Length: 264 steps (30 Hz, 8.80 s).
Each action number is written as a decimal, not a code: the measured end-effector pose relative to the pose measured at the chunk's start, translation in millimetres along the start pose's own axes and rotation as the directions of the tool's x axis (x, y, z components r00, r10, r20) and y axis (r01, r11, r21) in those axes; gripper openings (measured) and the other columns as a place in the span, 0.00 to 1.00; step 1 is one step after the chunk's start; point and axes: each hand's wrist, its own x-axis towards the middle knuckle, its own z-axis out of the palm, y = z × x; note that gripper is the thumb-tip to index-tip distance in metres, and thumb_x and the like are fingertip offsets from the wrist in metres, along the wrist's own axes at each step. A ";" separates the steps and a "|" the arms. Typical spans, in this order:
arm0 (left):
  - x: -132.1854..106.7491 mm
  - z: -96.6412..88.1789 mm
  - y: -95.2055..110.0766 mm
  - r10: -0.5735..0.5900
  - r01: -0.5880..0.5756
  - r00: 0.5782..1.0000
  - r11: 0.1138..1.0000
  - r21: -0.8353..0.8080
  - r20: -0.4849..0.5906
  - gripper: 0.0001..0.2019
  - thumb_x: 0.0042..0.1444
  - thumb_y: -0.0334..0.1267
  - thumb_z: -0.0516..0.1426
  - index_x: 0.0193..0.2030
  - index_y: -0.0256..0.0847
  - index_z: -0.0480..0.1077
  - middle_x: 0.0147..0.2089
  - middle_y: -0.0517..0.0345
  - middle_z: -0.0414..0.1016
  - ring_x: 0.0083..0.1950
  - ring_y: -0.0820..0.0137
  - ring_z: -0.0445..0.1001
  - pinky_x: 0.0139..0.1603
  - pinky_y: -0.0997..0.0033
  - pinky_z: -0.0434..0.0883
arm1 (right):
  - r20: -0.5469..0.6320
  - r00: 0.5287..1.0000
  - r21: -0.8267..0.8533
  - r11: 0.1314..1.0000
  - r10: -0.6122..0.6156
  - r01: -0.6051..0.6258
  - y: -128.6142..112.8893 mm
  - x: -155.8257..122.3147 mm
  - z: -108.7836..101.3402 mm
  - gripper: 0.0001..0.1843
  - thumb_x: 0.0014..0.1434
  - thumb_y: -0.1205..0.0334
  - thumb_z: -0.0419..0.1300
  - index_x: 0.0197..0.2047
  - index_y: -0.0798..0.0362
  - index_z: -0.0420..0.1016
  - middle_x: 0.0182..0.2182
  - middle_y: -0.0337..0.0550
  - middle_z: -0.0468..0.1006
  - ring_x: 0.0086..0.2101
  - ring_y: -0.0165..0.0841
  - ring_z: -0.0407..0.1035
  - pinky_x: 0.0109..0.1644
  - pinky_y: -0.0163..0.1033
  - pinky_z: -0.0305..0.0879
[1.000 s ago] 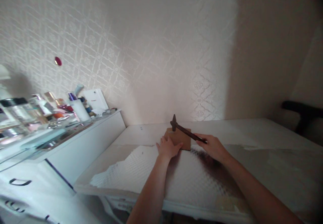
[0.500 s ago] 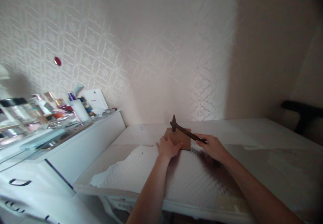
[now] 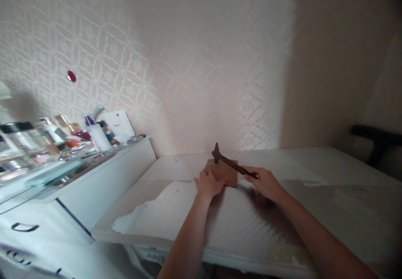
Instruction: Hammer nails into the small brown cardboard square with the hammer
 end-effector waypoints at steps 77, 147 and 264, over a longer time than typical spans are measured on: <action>0.7 1.2 -0.9 0.014 -0.014 1.000 1.000 -0.010 -0.016 0.43 0.50 0.67 0.42 0.64 0.35 0.51 0.67 0.37 0.47 0.68 0.51 0.42 0.63 0.44 0.46 | 0.028 1.000 -0.031 0.999 0.009 -0.009 3.4 1.8 -0.4 0.22 0.55 0.63 0.54 0.54 0.48 0.71 0.45 0.42 0.77 0.44 0.40 0.71 0.48 0.41 0.64; 0.1 1.2 -1.4 0.017 -0.017 1.000 1.000 -0.004 -0.010 0.45 0.51 0.66 0.42 0.66 0.32 0.46 0.68 0.36 0.42 0.68 0.53 0.41 0.63 0.44 0.45 | 0.029 1.000 -0.043 0.999 -0.002 0.003 -0.2 0.9 -2.5 0.22 0.56 0.63 0.53 0.54 0.47 0.71 0.44 0.42 0.77 0.45 0.40 0.71 0.48 0.41 0.64; 2.0 2.0 -2.1 0.020 -0.020 1.000 1.000 0.001 -0.014 0.44 0.51 0.67 0.42 0.66 0.34 0.48 0.68 0.37 0.44 0.68 0.52 0.42 0.63 0.44 0.46 | -0.010 1.000 -0.053 0.998 0.026 -0.026 1.0 1.4 -1.2 0.22 0.55 0.64 0.54 0.53 0.46 0.72 0.43 0.41 0.78 0.44 0.40 0.71 0.48 0.41 0.64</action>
